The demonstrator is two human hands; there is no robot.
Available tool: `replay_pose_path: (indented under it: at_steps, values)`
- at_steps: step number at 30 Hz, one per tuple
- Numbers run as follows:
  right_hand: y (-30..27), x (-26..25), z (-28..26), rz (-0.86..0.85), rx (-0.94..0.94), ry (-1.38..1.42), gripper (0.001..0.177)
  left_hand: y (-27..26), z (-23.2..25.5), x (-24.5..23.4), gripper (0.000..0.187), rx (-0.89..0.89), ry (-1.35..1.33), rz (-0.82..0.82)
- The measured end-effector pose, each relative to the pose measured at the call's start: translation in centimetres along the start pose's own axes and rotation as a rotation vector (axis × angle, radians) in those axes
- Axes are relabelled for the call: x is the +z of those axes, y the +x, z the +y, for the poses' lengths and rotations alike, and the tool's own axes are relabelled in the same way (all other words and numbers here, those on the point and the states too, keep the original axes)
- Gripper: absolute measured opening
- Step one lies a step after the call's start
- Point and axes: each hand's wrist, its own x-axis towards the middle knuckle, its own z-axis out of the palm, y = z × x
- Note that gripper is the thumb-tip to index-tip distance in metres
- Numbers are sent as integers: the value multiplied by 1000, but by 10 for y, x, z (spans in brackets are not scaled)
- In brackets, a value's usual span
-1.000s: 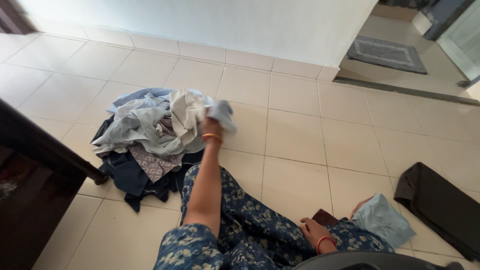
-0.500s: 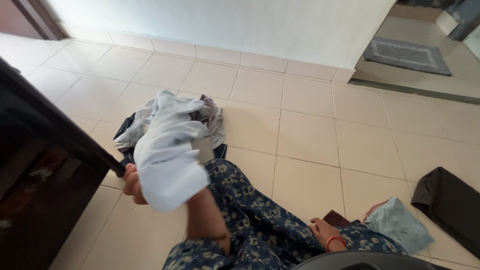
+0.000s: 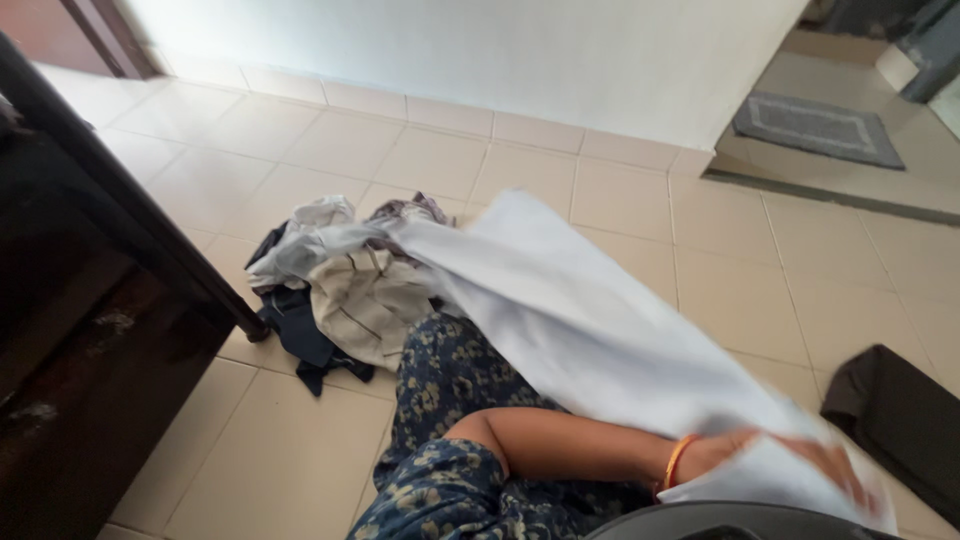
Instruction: The person folds a pink garment and a light blue long-sleeved shirt by hand, smoothing the fabric on the floor and folding the sleeves and body into rectangles.
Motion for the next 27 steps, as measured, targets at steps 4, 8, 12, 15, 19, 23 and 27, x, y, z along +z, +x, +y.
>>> replay_pose_path:
  at_steps: [4,8,12,15,19,23,27]
  values:
    - [1,8,-10,56,-45,49,53,-7,-15,72,44,81,-237,-277]
    - [1,13,12,113,-99,105,57,-83,-126,-42,52,-569,295,91]
    - [9,22,27,189,-139,197,61,-157,-154,-189,67,-1018,711,781]
    - [12,26,34,260,-195,283,64,-185,-125,-268,80,-744,756,1210]
    - [14,12,21,289,-214,337,68,-235,-94,-275,79,-591,1198,1030]
    - [-22,-38,-45,271,-487,822,67,-232,-109,-270,54,-779,841,855]
    - [-103,-95,-107,263,-1190,1116,61,-221,-135,-256,46,-886,928,535]
